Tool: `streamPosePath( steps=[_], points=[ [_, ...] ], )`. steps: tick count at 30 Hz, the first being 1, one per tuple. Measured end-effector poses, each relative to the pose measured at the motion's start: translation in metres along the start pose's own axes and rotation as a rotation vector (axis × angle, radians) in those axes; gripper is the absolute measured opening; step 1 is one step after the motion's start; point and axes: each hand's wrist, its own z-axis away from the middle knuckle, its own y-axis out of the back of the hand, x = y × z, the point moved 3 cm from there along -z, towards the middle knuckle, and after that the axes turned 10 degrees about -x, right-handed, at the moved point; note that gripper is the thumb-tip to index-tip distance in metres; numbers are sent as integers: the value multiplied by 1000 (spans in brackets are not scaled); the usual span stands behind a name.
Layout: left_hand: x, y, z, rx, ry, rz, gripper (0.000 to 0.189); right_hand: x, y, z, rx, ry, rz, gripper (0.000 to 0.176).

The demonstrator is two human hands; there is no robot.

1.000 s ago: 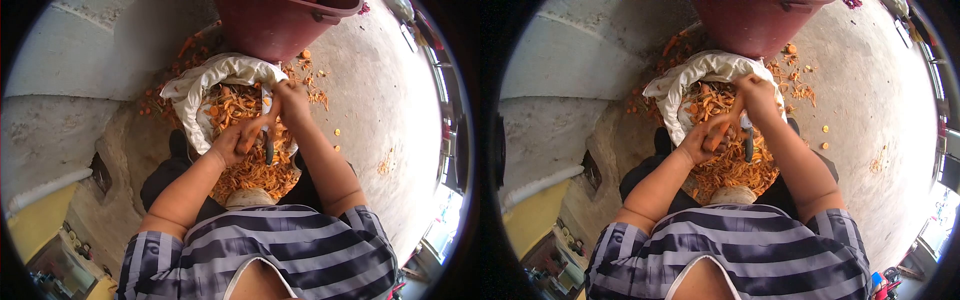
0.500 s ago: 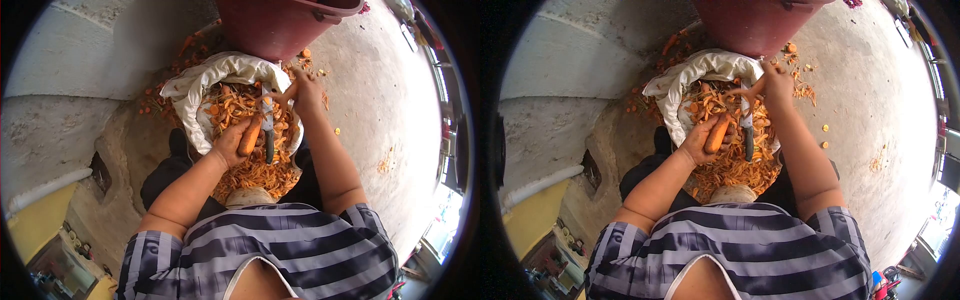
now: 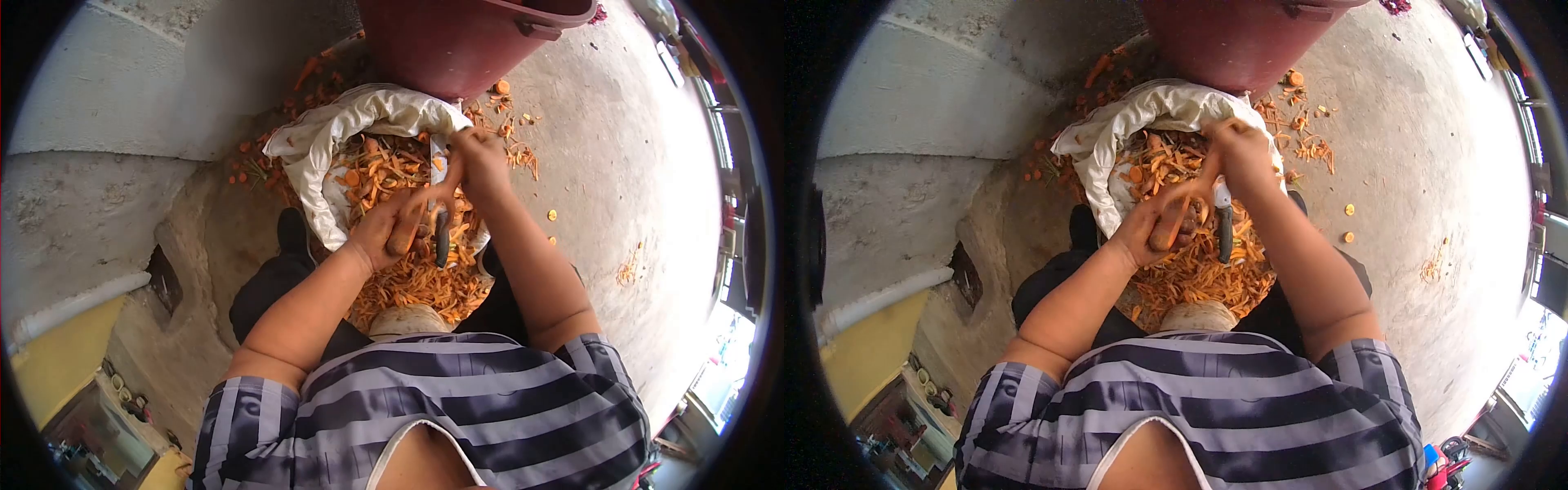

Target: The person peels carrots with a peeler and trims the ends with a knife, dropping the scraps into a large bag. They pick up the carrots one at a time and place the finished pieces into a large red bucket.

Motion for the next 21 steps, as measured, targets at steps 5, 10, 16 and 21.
streamPosePath(
  steps=[5, 10, 16, 21],
  points=[
    [-2, -10, 3, 169, 25, -181, 31, 9, 0, -2, 136, -39, 249, 20],
    [-7, 12, -5, -53, 64, -38, 30, -14, 32, -15, 327, 73, -23, 25],
    [-1, -16, 3, 154, 25, -78, 32, 13, -24, 18, -9, -19, 383, 25],
    [-9, 2, -5, 55, 45, -87, 31, 1, 40, -26, 379, 37, 14, 19]
  ],
)
